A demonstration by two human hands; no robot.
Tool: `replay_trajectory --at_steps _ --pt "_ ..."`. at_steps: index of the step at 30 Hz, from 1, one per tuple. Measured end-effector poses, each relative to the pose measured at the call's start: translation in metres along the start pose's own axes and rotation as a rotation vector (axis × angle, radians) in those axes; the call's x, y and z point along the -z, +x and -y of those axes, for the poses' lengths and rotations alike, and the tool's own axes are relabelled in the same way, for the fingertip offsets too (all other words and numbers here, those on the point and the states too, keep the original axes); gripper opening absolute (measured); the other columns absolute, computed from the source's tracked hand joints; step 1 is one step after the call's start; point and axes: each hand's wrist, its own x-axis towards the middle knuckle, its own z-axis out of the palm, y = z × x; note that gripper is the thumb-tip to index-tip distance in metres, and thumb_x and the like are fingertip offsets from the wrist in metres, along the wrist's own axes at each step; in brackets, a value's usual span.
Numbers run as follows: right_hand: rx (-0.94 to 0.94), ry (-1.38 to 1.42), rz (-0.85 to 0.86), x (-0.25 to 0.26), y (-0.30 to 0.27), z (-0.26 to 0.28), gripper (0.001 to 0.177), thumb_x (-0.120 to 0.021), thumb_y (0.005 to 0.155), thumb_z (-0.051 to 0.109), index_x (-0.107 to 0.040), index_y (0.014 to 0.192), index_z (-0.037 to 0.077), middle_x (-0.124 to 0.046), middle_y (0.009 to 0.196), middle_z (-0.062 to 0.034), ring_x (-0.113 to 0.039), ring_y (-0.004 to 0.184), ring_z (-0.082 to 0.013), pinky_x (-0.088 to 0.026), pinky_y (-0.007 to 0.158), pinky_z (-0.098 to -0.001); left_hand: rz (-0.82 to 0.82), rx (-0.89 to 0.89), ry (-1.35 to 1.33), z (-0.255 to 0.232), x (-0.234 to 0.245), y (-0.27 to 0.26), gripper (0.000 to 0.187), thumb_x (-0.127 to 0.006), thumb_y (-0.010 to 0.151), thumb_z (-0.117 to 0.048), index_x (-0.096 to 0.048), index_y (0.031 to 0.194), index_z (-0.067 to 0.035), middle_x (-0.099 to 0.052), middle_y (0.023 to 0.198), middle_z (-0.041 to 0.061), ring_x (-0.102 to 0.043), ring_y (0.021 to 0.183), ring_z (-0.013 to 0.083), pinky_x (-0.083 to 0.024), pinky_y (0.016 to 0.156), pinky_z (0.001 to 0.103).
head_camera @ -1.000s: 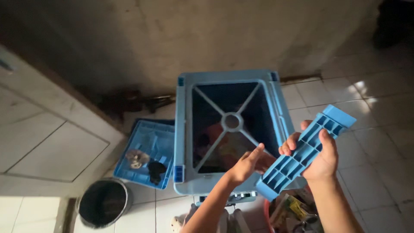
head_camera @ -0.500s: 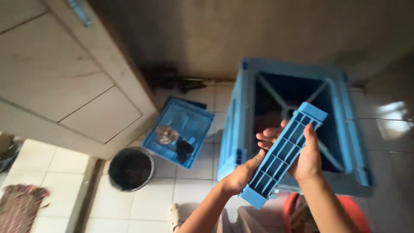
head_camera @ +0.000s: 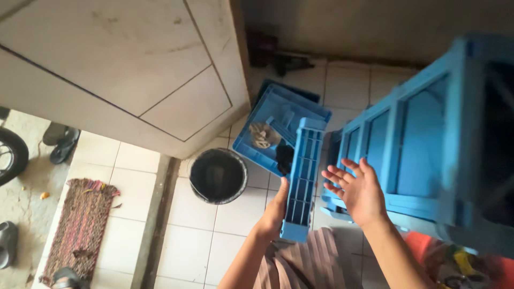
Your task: The person wipes a blue plastic furniture leg with a black cloth and then detaches it along with a square plastic frame from a larger storage unit.
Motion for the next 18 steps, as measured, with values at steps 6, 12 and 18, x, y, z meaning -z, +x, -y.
replay_trajectory --at_steps 6,12,18 --pt "-0.085 -0.167 -0.167 0.049 0.133 -0.093 0.032 -0.059 0.097 0.037 -0.059 0.112 0.009 -0.070 0.107 -0.0141 -0.068 0.105 -0.0302 -0.051 0.089 -0.0459 -0.231 -0.075 -0.119 0.000 0.112 0.073 0.073 -0.040 0.100 -0.069 -0.068 0.107 -0.001 -0.071 0.084 0.012 -0.071 0.069 0.0203 -0.060 0.064 0.035" --pt "-0.199 -0.584 -0.233 0.135 0.309 -0.224 0.029 -0.064 0.093 0.023 -0.062 0.117 0.006 -0.071 0.108 -0.0102 -0.070 0.098 -0.0248 -0.056 0.080 -0.0391 -0.294 -0.060 -0.314 0.036 0.201 0.162 0.067 -0.040 0.103 -0.063 -0.067 0.114 -0.002 -0.070 0.092 0.010 -0.071 0.078 0.0187 -0.062 0.072 0.038" --pt "0.147 -1.148 -0.039 0.195 0.440 -0.339 0.047 -0.076 0.084 0.024 -0.066 0.126 0.006 -0.071 0.120 -0.0090 -0.071 0.105 -0.0255 -0.058 0.084 -0.0373 -0.247 -0.027 -0.475 0.065 0.261 0.232 0.064 -0.038 0.104 -0.060 -0.064 0.121 -0.004 -0.070 0.098 0.009 -0.070 0.085 0.0218 -0.060 0.078 0.039"
